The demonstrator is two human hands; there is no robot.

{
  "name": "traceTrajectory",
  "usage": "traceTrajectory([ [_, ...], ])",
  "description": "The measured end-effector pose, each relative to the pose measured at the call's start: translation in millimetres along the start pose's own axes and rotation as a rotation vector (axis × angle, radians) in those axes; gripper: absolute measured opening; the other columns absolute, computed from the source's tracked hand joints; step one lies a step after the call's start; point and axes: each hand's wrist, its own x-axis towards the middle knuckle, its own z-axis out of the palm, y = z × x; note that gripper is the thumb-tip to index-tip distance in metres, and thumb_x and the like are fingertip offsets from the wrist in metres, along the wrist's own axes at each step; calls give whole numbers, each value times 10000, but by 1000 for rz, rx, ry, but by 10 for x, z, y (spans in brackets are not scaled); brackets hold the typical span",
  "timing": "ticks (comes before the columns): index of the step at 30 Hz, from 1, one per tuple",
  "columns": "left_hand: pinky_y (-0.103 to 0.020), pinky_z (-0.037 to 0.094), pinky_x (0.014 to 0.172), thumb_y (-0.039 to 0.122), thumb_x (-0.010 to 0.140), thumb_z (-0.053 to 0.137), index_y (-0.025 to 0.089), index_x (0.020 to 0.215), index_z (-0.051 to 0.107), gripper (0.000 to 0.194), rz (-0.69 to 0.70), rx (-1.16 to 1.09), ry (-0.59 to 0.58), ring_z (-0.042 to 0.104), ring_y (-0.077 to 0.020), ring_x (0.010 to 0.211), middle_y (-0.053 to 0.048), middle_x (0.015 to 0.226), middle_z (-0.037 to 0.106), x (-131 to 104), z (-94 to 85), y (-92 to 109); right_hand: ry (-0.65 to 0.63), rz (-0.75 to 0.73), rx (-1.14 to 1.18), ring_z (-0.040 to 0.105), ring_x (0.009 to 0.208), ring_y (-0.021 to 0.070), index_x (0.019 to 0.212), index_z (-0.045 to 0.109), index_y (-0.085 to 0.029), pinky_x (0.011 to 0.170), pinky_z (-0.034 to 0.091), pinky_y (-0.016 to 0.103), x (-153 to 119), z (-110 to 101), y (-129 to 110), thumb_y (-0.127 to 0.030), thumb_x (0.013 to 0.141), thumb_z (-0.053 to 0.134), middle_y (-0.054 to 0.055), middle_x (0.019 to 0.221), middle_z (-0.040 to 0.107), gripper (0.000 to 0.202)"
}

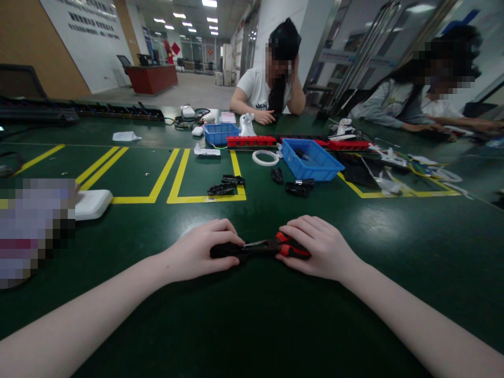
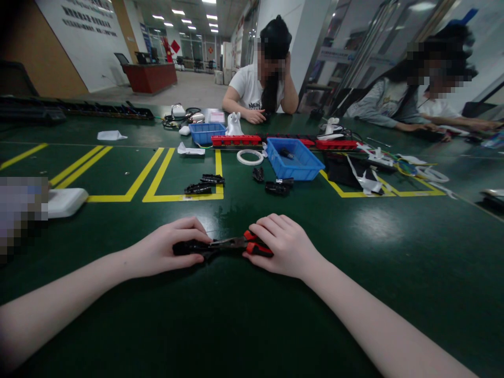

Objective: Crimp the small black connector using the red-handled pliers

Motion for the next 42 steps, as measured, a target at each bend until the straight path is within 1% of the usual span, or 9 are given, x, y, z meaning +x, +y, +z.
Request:
traceTrajectory([
  [6,-354,518,878,260,924,634,258,1170,659,247,10,2,-5,589,-199,1024,-33,1134,593,0,8,-26,-40,23,45,637,800,225,1035,642,-140,671,520,360,-2,-12,-18,-410,854,676,118,943,703,327],
  [10,-351,519,883,270,924,636,262,1168,659,245,22,-1,-9,591,-195,1024,-31,1142,591,-2,12,-44,-41,43,95,636,787,221,1016,640,-138,669,522,359,-1,-4,-20,-414,853,676,109,918,701,322],
  [17,-355,521,884,278,923,640,270,1171,660,248,10,-2,-14,586,-198,1042,-27,1155,586,1,11,-54,-36,44,90,648,811,229,1026,648,-134,675,528,360,14,-4,-19,-408,840,693,116,940,704,334],
  [24,-372,524,896,299,918,647,271,1168,669,253,2,-5,-30,591,-206,1037,-34,1168,582,0,4,-70,-51,97,156,658,821,222,1027,648,-165,697,539,357,4,0,-13,-419,826,707,99,942,709,330],
  [29,-379,525,898,287,914,652,272,1169,671,256,4,-6,-30,592,-209,1036,-35,1161,583,-3,1,-52,-49,89,151,655,813,221,1028,649,-167,688,537,357,11,-11,-12,-410,833,698,98,937,708,316],
  [34,-379,523,909,249,927,626,257,1169,665,245,11,3,-9,592,-207,1041,-39,1152,587,-3,-5,-13,-36,54,112,646,800,228,1025,647,-137,669,523,360,6,-7,-22,-405,837,693,114,931,702,330],
  [39,-384,519,912,261,921,635,258,1168,665,249,37,5,-22,587,-211,1052,-42,1152,588,4,0,-39,-52,85,138,644,794,220,1027,643,-154,676,518,355,12,-8,-49,-417,842,690,101,927,701,325],
  [42,-384,519,912,258,924,632,262,1174,663,252,27,1,-20,585,-210,1060,-40,1163,585,5,0,-42,-60,89,139,642,799,218,1029,642,-158,676,516,352,15,-20,-51,-418,847,684,101,934,700,320],
])
